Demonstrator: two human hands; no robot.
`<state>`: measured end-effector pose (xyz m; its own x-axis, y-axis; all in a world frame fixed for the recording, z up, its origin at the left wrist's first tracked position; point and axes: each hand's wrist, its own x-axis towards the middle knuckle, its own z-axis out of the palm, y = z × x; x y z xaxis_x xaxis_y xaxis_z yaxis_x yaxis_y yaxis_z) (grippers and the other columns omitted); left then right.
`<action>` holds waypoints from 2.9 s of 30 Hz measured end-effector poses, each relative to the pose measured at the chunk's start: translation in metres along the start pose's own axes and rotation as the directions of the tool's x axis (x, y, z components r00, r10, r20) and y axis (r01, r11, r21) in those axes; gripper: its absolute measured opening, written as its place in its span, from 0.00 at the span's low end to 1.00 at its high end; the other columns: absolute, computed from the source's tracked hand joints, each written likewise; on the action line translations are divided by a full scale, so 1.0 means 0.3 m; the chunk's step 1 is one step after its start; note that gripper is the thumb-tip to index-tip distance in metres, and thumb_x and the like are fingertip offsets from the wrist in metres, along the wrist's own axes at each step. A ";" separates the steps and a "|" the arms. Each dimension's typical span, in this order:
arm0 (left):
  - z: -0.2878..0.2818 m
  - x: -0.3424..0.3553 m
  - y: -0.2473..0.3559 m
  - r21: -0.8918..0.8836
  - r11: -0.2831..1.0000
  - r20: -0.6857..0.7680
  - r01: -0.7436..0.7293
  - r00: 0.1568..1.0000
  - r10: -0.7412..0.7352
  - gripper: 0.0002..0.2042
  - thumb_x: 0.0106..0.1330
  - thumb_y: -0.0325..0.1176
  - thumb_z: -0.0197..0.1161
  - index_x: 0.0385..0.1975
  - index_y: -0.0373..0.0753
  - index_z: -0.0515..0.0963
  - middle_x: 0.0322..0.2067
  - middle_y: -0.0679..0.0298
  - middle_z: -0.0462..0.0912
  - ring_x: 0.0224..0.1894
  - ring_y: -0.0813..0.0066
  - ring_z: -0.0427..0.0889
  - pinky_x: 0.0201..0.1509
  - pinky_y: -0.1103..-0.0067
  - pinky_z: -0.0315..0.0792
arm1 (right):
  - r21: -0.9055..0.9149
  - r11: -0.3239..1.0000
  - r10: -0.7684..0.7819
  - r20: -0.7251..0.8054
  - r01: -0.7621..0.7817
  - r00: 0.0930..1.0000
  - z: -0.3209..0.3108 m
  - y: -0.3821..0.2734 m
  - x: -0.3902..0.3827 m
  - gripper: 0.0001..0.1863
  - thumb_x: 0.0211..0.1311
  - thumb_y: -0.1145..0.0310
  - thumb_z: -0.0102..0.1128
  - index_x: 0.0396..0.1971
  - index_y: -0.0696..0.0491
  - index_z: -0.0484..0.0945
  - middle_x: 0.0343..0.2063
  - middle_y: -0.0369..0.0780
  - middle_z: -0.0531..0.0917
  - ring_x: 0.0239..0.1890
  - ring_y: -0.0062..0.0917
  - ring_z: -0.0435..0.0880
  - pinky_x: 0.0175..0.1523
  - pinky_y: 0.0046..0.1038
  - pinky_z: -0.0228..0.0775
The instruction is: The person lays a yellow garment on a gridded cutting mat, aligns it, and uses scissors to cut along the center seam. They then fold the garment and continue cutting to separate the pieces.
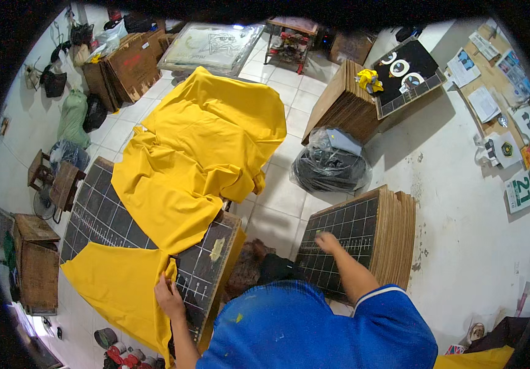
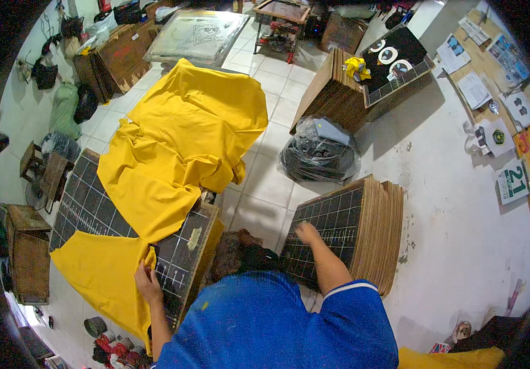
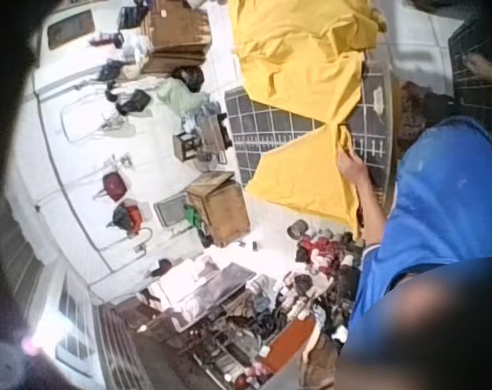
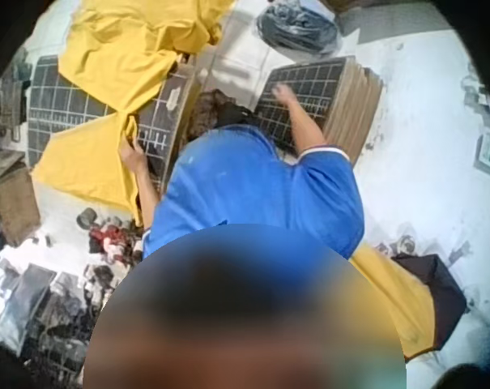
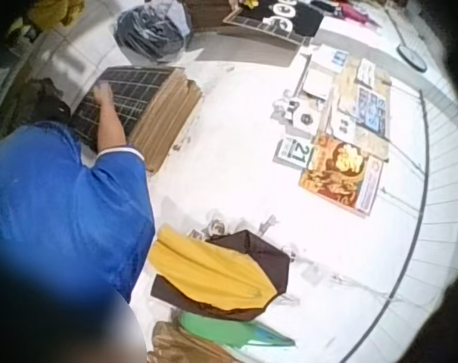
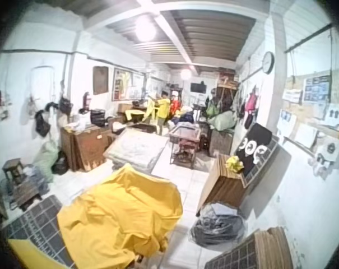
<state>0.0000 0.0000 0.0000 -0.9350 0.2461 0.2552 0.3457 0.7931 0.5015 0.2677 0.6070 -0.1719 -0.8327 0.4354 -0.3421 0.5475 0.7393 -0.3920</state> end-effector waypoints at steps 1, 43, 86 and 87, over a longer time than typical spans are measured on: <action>-0.003 0.009 -0.007 0.022 0.999 0.016 -0.040 0.999 0.040 0.24 0.66 0.22 0.64 0.64 0.35 0.75 0.41 0.50 0.81 0.46 0.52 0.79 0.53 0.61 0.72 | -0.058 0.962 0.270 0.119 -0.265 0.955 0.034 0.072 -0.133 0.23 0.67 0.51 0.56 0.41 0.59 0.84 0.43 0.54 0.86 0.48 0.54 0.84 0.52 0.50 0.76; 0.215 0.237 0.602 -0.654 0.735 -0.109 0.180 0.939 -0.327 0.12 0.66 0.34 0.72 0.41 0.35 0.78 0.29 0.67 0.82 0.31 0.79 0.79 0.39 0.78 0.76 | 0.245 0.820 0.265 0.640 -0.518 0.721 0.026 0.289 0.217 0.17 0.69 0.56 0.68 0.44 0.55 0.87 0.31 0.40 0.88 0.29 0.27 0.85 0.35 0.35 0.80; 0.904 0.986 1.415 -0.700 0.650 0.264 0.296 0.953 -0.150 0.14 0.70 0.41 0.70 0.35 0.38 0.74 0.25 0.67 0.74 0.29 0.80 0.72 0.34 0.80 0.70 | 0.481 0.797 0.085 0.511 -0.367 0.855 -0.794 0.294 1.023 0.26 0.69 0.57 0.65 0.60 0.58 0.79 0.40 0.37 0.87 0.35 0.21 0.87 0.33 0.25 0.76; 0.942 1.017 1.445 -0.738 0.594 0.280 0.321 0.946 -0.163 0.14 0.70 0.41 0.70 0.36 0.38 0.75 0.24 0.67 0.74 0.28 0.81 0.72 0.34 0.80 0.70 | 0.504 0.798 0.038 0.503 -0.329 0.864 -0.833 0.318 1.054 0.26 0.69 0.56 0.65 0.60 0.58 0.79 0.41 0.37 0.87 0.35 0.20 0.87 0.33 0.25 0.76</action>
<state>-0.1578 0.5763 0.0615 -0.9630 0.2598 -0.0717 -0.0361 0.1390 0.9896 0.0362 0.9436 -0.1039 -0.6569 0.1459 -0.7397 0.7525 0.1880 -0.6312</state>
